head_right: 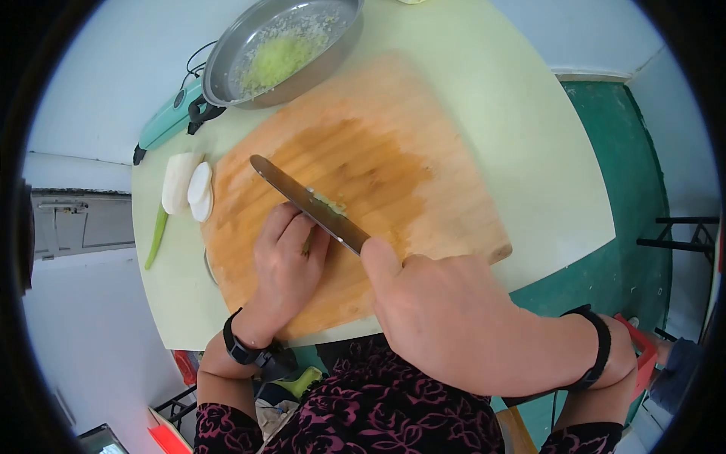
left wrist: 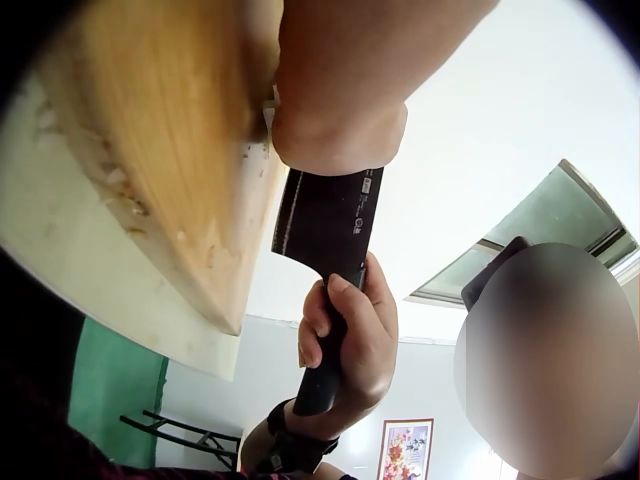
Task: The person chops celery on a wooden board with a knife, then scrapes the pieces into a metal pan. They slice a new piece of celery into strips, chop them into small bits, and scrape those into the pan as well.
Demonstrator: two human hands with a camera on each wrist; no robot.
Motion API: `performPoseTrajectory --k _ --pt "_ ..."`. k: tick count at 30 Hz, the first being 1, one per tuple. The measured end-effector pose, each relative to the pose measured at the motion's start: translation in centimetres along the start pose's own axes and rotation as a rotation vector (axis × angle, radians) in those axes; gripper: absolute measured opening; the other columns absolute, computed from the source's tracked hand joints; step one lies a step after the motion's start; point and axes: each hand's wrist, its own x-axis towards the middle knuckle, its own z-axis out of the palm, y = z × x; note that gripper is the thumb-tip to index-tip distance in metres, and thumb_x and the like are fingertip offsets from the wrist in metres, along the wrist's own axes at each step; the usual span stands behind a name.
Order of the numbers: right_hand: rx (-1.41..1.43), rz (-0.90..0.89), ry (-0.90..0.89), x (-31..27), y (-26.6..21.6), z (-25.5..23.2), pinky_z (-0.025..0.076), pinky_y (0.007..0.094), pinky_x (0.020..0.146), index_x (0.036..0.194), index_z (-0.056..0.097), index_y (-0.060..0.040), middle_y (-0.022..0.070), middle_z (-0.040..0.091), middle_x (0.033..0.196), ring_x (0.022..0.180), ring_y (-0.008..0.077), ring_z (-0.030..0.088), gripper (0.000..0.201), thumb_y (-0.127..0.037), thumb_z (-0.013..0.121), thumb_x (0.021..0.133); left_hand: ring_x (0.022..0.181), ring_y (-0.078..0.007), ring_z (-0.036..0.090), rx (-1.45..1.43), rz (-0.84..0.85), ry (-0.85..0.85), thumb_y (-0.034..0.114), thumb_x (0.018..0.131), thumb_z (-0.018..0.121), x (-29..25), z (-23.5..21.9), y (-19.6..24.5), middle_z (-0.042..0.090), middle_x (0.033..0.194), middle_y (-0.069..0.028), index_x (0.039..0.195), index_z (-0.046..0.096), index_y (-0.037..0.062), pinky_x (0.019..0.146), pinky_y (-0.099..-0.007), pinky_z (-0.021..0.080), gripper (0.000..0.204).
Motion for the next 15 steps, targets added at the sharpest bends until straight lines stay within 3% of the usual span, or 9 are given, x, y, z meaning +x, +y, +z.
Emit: performPoseTrajectory --k 10,13,15 --pt "-0.062 -0.013 -0.055 -0.1 -0.2 0.7 0.044 0.0391 0.041 0.087 0.041 0.0008 0.0146 0.054 0.053 0.045 0.0304 0.057 0.018 -0.002 0.055 0.076 0.073 -0.0302 0.057 0.033 0.035 -0.048 -0.004 0.066 0.069 0.2 -0.3 -0.1 0.059 0.083 -0.0142 0.084 0.062 -0.0023 0.063 -0.0365 0.049 0.019" --pt "-0.008 0.075 -0.136 1.2 0.1 1.0 0.042 0.0457 0.045 0.091 0.040 0.0015 0.0174 0.053 0.055 0.049 0.0372 0.055 0.019 -0.005 0.055 0.081 0.073 -0.0300 0.057 0.012 0.017 -0.051 -0.004 0.067 0.071 0.1 -0.3 -0.2 0.058 0.083 -0.0138 0.085 0.062 -0.0023 0.063 -0.0369 0.049 0.020" --pt "-0.030 0.037 -0.067 1.7 0.6 1.5 0.041 0.0465 0.046 0.091 0.040 0.0012 0.0176 0.052 0.054 0.049 0.0380 0.054 0.018 -0.005 0.053 0.082 0.078 -0.0302 0.060 0.001 0.002 -0.041 -0.005 0.066 0.072 -0.2 -0.1 -0.1 0.061 0.087 -0.0137 0.086 0.064 -0.0019 0.066 -0.0364 0.050 0.023"
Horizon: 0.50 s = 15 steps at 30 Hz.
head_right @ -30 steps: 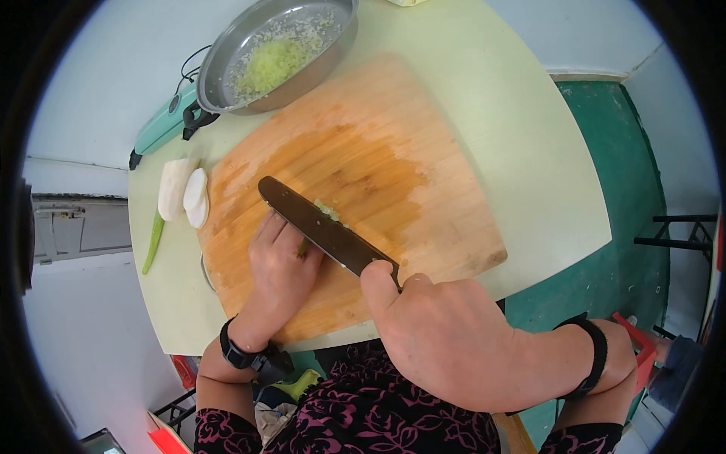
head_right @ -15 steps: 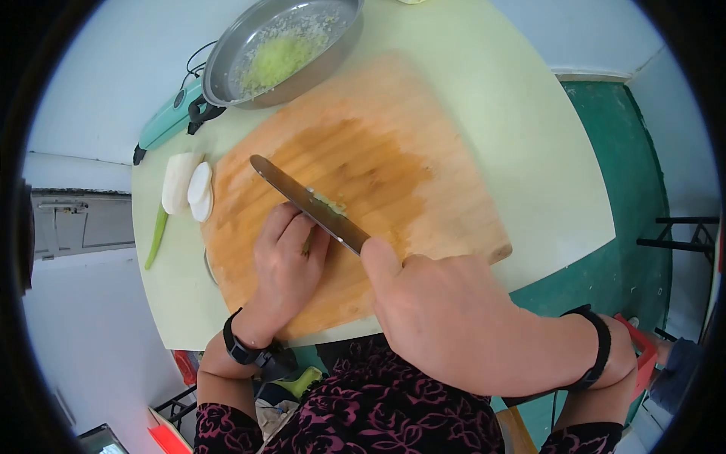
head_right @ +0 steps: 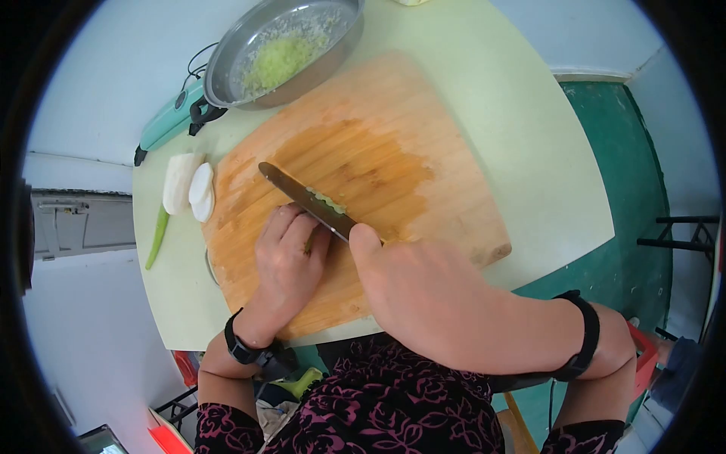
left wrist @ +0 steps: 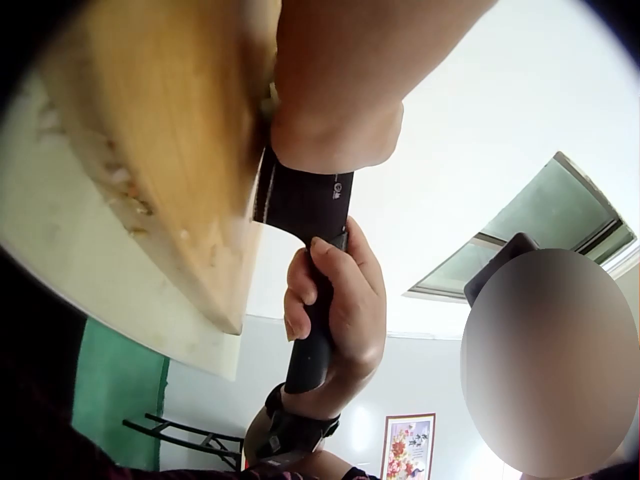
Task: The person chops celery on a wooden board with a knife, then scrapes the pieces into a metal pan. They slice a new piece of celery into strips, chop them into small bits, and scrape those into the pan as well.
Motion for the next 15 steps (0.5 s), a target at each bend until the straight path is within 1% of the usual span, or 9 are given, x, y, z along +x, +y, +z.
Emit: performPoseTrajectory --k 1,4,7,10,15 --pt "-0.014 -0.022 0.035 0.2 0.0 0.0 0.040 0.0469 0.046 0.091 0.039 0.0010 0.0176 0.052 0.054 0.050 0.0385 0.054 0.017 -0.005 0.053 0.083 0.080 -0.0303 0.061 -0.003 -0.009 0.009 -0.006 0.065 0.072 0.0 -0.1 0.0 0.062 0.088 -0.0137 0.087 0.064 -0.0017 0.067 -0.0361 0.051 0.024" --pt "0.146 -0.026 0.079 -0.3 0.5 -0.8 0.038 0.0474 0.047 0.089 0.039 0.0006 0.0178 0.051 0.055 0.050 0.0392 0.053 0.014 -0.005 0.051 0.084 0.081 -0.0294 0.061 -0.034 -0.031 0.052 -0.004 0.067 0.074 0.1 -0.4 0.4 0.062 0.090 -0.0131 0.088 0.065 -0.0012 0.067 -0.0353 0.051 0.023" --pt "0.121 -0.015 0.128 -1.4 -0.3 -1.1 0.037 0.0470 0.046 0.088 0.040 0.0002 0.0169 0.050 0.055 0.049 0.0394 0.051 0.013 -0.003 0.051 0.084 0.077 -0.0292 0.059 -0.018 -0.023 0.075 -0.001 0.069 0.073 -0.1 -0.8 0.2 0.061 0.088 -0.0129 0.088 0.064 -0.0018 0.066 -0.0352 0.050 0.021" --pt "0.032 -0.008 0.082 -2.1 -0.8 -1.0 0.038 0.0453 0.045 0.085 0.040 0.0000 0.0158 0.050 0.054 0.049 0.0381 0.052 0.014 -0.001 0.054 0.082 0.076 -0.0291 0.059 0.031 0.041 0.028 0.000 0.069 0.073 -0.2 -0.8 -0.3 0.061 0.086 -0.0129 0.087 0.063 -0.0016 0.066 -0.0355 0.050 0.020" --pt "0.016 -0.031 0.090 -2.2 -0.8 -0.4 0.038 0.0441 0.043 0.084 0.040 0.0006 0.0148 0.050 0.052 0.047 0.0366 0.052 0.015 0.000 0.055 0.081 0.075 -0.0289 0.059 0.057 0.042 0.001 -0.001 0.070 0.071 -0.2 -0.8 -0.1 0.061 0.085 -0.0136 0.084 0.062 -0.0010 0.065 -0.0356 0.050 0.017"
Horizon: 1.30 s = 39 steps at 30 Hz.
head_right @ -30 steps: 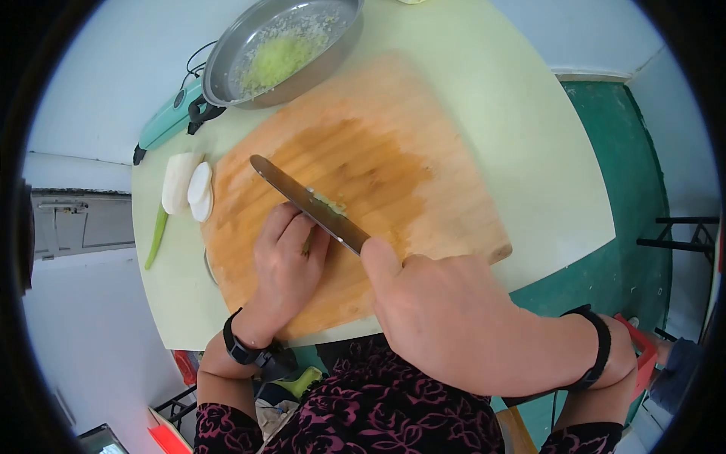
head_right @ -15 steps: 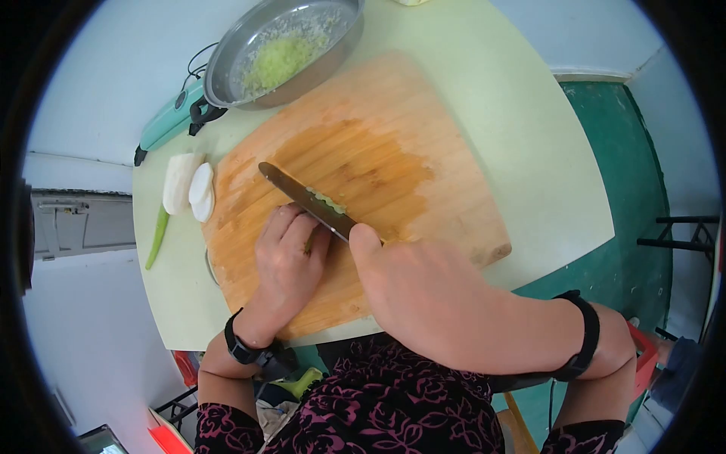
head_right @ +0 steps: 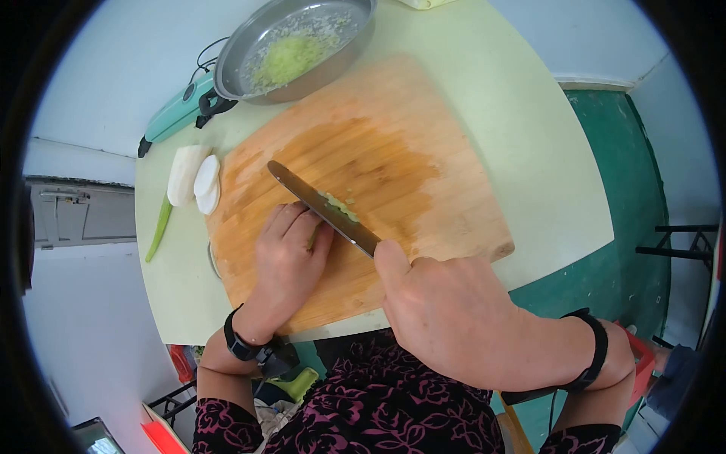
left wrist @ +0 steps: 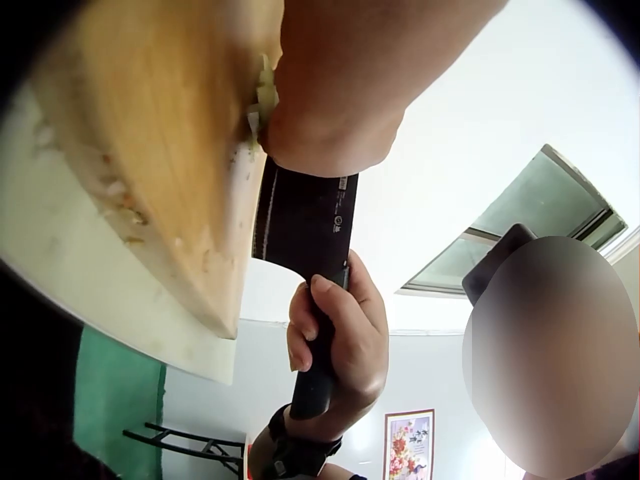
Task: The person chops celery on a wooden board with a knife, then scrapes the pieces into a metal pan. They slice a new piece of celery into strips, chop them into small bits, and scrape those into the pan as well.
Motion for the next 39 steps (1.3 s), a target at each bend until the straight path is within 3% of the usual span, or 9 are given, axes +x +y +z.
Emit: performPoseTrajectory --k 13,16,22,25,33,39 --pt "0.025 0.055 -0.128 2.8 0.6 0.5 0.040 0.0494 0.051 0.088 0.040 0.0025 0.0203 0.052 0.055 0.052 0.0415 0.053 0.013 -0.005 0.050 0.085 0.076 -0.0291 0.058 -0.017 0.002 -0.005 -0.002 0.068 0.068 -0.1 0.1 0.1 0.060 0.085 -0.0138 0.082 0.062 -0.0015 0.066 -0.0356 0.050 0.015" --pt "0.075 0.041 -0.006 2.6 0.9 0.6 0.040 0.0488 0.052 0.090 0.040 0.0019 0.0198 0.052 0.055 0.054 0.0408 0.053 0.012 -0.005 0.050 0.085 0.075 -0.0282 0.061 -0.022 -0.042 0.022 -0.004 0.067 0.071 -0.1 0.1 0.4 0.063 0.086 -0.0111 0.081 0.066 -0.0004 0.065 -0.0351 0.051 0.015" --pt "0.001 0.008 -0.027 1.4 -0.2 -0.4 0.043 0.0444 0.047 0.087 0.041 0.0015 0.0176 0.054 0.054 0.050 0.0365 0.056 0.015 -0.006 0.053 0.083 0.075 -0.0289 0.060 -0.024 -0.059 0.024 -0.004 0.067 0.072 -0.2 0.4 0.2 0.063 0.085 -0.0116 0.080 0.066 -0.0010 0.064 -0.0360 0.051 0.015" --pt "0.021 0.015 -0.025 1.1 0.0 0.2 0.038 0.0487 0.047 0.088 0.040 0.0010 0.0154 0.051 0.054 0.049 0.0388 0.053 0.014 -0.004 0.053 0.083 0.074 -0.0294 0.057 -0.013 -0.020 0.027 0.000 0.070 0.068 -0.2 0.4 0.1 0.059 0.083 -0.0140 0.079 0.061 -0.0010 0.063 -0.0360 0.050 0.011" --pt "0.077 0.048 -0.085 2.6 0.4 0.3 0.039 0.0512 0.051 0.090 0.039 0.0022 0.0202 0.051 0.054 0.053 0.0424 0.053 0.015 -0.004 0.050 0.085 0.076 -0.0291 0.060 -0.040 -0.060 0.005 -0.004 0.066 0.070 -0.1 0.3 0.2 0.062 0.085 -0.0124 0.080 0.064 -0.0006 0.066 -0.0360 0.051 0.015" --pt "0.085 0.057 0.025 3.8 0.7 0.6 0.039 0.0514 0.054 0.090 0.039 0.0018 0.0211 0.051 0.056 0.056 0.0435 0.053 0.014 -0.006 0.049 0.086 0.076 -0.0291 0.062 -0.084 -0.087 0.021 -0.002 0.069 0.072 0.1 -0.3 0.4 0.064 0.086 -0.0125 0.081 0.066 -0.0011 0.066 -0.0361 0.051 0.014"
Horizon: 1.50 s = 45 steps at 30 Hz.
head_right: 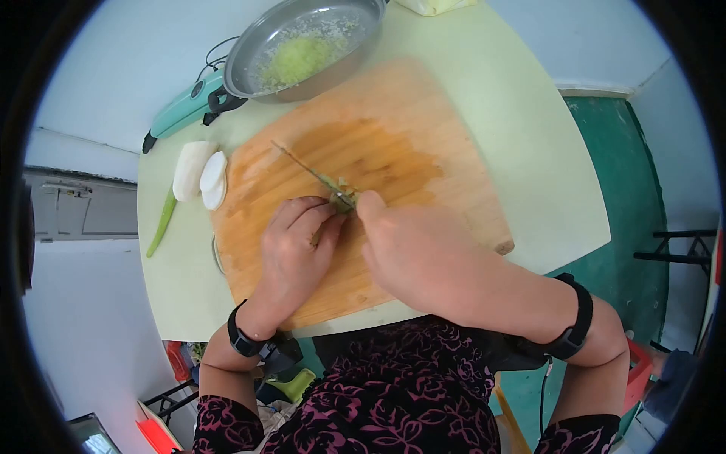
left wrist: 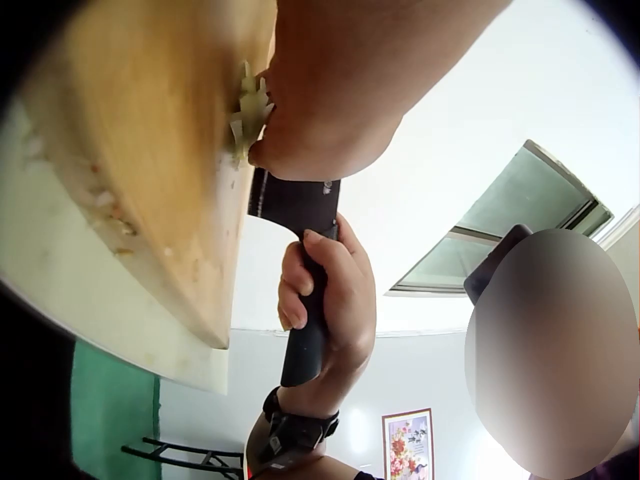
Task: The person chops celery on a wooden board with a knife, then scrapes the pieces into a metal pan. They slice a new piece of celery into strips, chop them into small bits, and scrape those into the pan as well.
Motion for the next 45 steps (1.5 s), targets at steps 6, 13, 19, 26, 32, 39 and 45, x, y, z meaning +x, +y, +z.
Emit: performPoseTrajectory --k 6,13,19,26,32,39,45 --pt "-0.029 -0.051 0.001 -1.6 -0.8 -0.8 0.040 0.0499 0.052 0.089 0.040 0.0011 0.0197 0.051 0.055 0.054 0.0420 0.053 0.013 -0.005 0.050 0.085 0.077 -0.0293 0.062 0.037 -0.034 0.002 0.000 0.071 0.073 -0.3 -0.1 0.0 0.065 0.086 -0.0124 0.082 0.066 -0.0013 0.067 -0.0363 0.051 0.013" --pt "-0.066 -0.060 -0.047 -2.1 -0.6 -0.2 0.039 0.0492 0.049 0.086 0.040 0.0011 0.0180 0.051 0.054 0.051 0.0400 0.052 0.013 -0.004 0.051 0.085 0.075 -0.0301 0.059 0.056 0.042 -0.002 0.001 0.070 0.069 -0.4 0.4 -0.6 0.062 0.082 -0.0140 0.077 0.061 -0.0008 0.065 -0.0367 0.051 0.011" --pt "-0.140 -0.061 -0.082 -2.2 -1.0 -0.7 0.037 0.0469 0.045 0.085 0.040 0.0007 0.0158 0.051 0.052 0.048 0.0384 0.052 0.013 -0.003 0.053 0.084 0.076 -0.0299 0.060 0.071 0.026 -0.018 0.001 0.069 0.068 -0.1 0.2 -0.3 0.062 0.082 -0.0140 0.075 0.060 -0.0004 0.065 -0.0368 0.051 0.010" --pt "-0.135 -0.051 -0.098 -2.1 -0.9 -0.3 0.039 0.0478 0.047 0.087 0.040 0.0010 0.0154 0.052 0.053 0.049 0.0378 0.054 0.012 -0.004 0.051 0.085 0.076 -0.0298 0.060 0.070 0.030 -0.020 0.000 0.068 0.068 -0.2 0.3 -0.4 0.061 0.081 -0.0138 0.077 0.061 -0.0003 0.065 -0.0367 0.051 0.012" --pt "-0.154 0.031 -0.159 -0.6 -1.0 0.4 0.043 0.0476 0.053 0.092 0.040 0.0014 0.0173 0.054 0.057 0.057 0.0394 0.056 0.013 -0.006 0.049 0.086 0.076 -0.0296 0.061 0.045 -0.027 -0.045 -0.001 0.066 0.071 -0.4 0.2 -0.3 0.062 0.083 -0.0132 0.081 0.064 -0.0003 0.065 -0.0368 0.052 0.016" --pt "-0.036 -0.032 -0.021 -1.1 -0.8 -0.9 0.040 0.0484 0.052 0.090 0.040 -0.0003 0.0179 0.051 0.056 0.055 0.0404 0.054 0.011 -0.005 0.049 0.085 0.077 -0.0298 0.063 -0.018 -0.105 -0.021 0.000 0.071 0.073 -0.4 -0.4 -0.3 0.066 0.085 -0.0130 0.084 0.067 -0.0009 0.066 -0.0363 0.052 0.014" --pt "-0.098 -0.048 -0.048 -2.2 -1.2 -0.5 0.039 0.0477 0.048 0.088 0.041 0.0001 0.0159 0.052 0.055 0.052 0.0389 0.054 0.012 -0.004 0.051 0.084 0.075 -0.0305 0.060 0.039 -0.030 -0.037 0.002 0.071 0.070 -0.4 -0.2 -0.5 0.063 0.083 -0.0133 0.082 0.065 -0.0010 0.066 -0.0372 0.051 0.012"
